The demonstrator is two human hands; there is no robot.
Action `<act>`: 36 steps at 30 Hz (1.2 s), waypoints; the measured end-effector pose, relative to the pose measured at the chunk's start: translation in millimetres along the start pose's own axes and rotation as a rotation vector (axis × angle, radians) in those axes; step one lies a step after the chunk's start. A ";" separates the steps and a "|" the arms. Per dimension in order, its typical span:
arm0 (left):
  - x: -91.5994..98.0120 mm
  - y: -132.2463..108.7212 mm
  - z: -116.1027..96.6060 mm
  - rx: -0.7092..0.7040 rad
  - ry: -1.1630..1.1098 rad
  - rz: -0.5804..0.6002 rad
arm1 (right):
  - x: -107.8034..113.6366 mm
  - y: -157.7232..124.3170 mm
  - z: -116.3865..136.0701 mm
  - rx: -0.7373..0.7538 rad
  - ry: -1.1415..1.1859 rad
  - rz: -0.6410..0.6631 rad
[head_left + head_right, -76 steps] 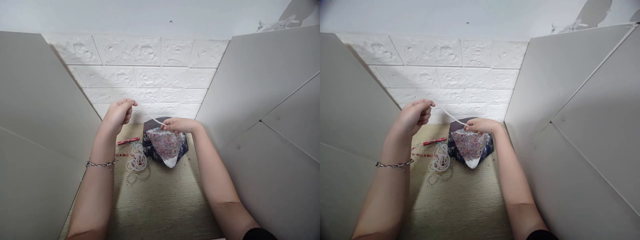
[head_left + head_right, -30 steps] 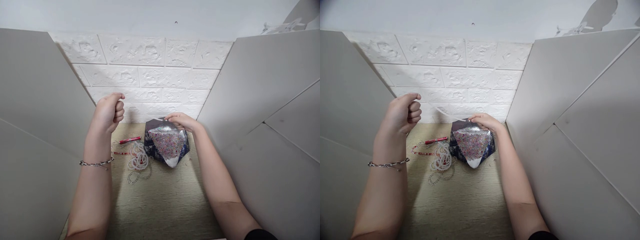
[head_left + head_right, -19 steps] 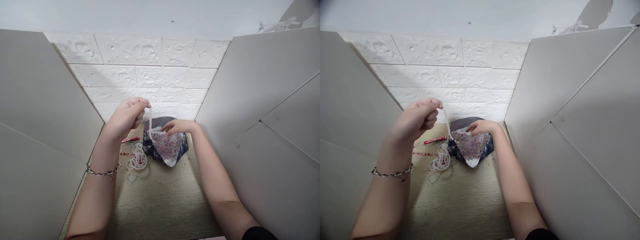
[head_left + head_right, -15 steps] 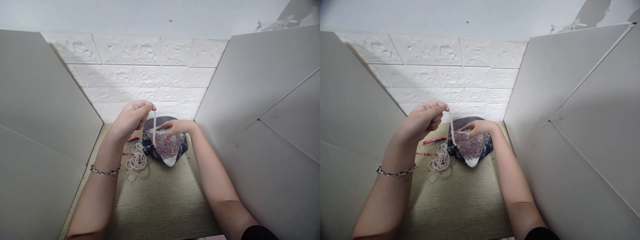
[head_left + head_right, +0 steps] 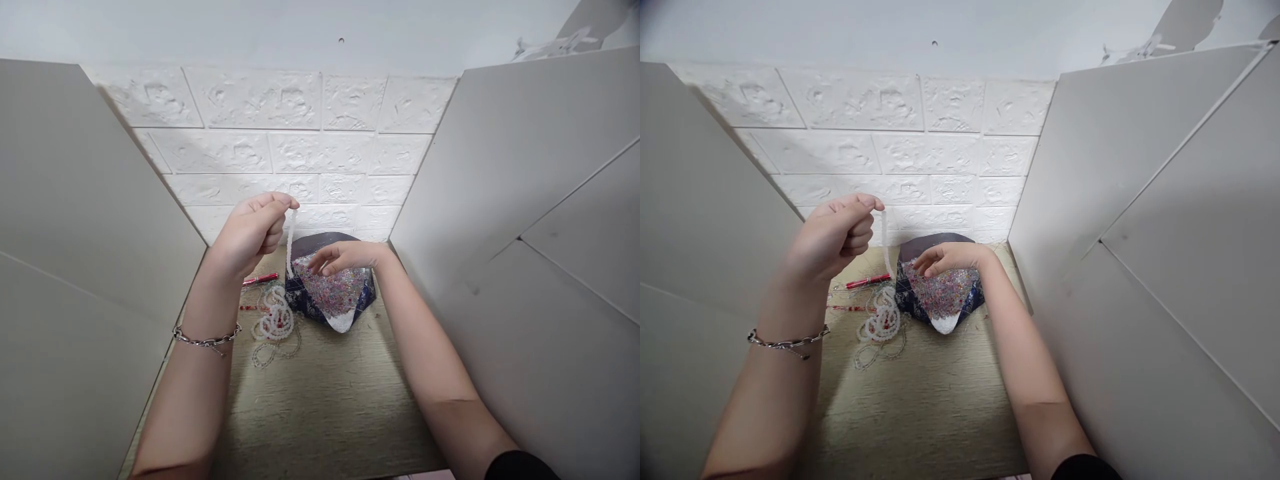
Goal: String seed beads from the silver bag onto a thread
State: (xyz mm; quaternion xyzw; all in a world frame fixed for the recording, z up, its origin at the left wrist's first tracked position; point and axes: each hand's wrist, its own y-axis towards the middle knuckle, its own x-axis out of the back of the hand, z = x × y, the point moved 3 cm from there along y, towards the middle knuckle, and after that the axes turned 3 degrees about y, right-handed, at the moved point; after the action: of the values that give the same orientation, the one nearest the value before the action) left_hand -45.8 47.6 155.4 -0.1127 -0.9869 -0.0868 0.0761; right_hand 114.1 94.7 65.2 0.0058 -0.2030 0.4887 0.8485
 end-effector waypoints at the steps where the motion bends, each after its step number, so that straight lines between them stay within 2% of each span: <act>1: -0.3 0.3 0.5 0.003 0.008 0.002 | -2.1 2.2 1.8 0.008 0.004 -0.013; 8: -1.9 1.8 1.8 -0.002 -0.016 0.008 | -10.4 21.3 0.0 0.019 -0.009 -0.164; 11: 2.1 2.3 1.4 -0.010 -0.020 -0.022 | -8.1 22.6 -5.9 0.043 0.054 -0.165; 14: 11.2 4.2 2.8 -0.010 -0.011 -0.069 | -4.3 19.4 -11.1 0.040 0.139 -0.173; 19: 37.9 8.4 9.7 0.002 0.098 -0.252 | 1.9 9.0 -14.7 0.067 0.295 -0.246; 21: 47.9 9.7 13.7 0.037 0.131 -0.284 | 3.5 4.4 -16.3 0.040 0.365 -0.261; 27: 64.7 10.9 21.8 0.118 0.156 -0.270 | 9.4 -5.0 -16.2 -0.040 0.462 -0.304; 36: 67.3 9.2 22.2 0.142 0.173 -0.251 | 13.3 -5.6 -16.2 -0.043 0.465 -0.352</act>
State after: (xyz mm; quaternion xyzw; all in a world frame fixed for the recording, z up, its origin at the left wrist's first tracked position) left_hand -111.4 74.7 146.7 0.0250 -0.9867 -0.0349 0.1571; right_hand 130.1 106.1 56.1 -0.0891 -0.0093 0.3177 0.9440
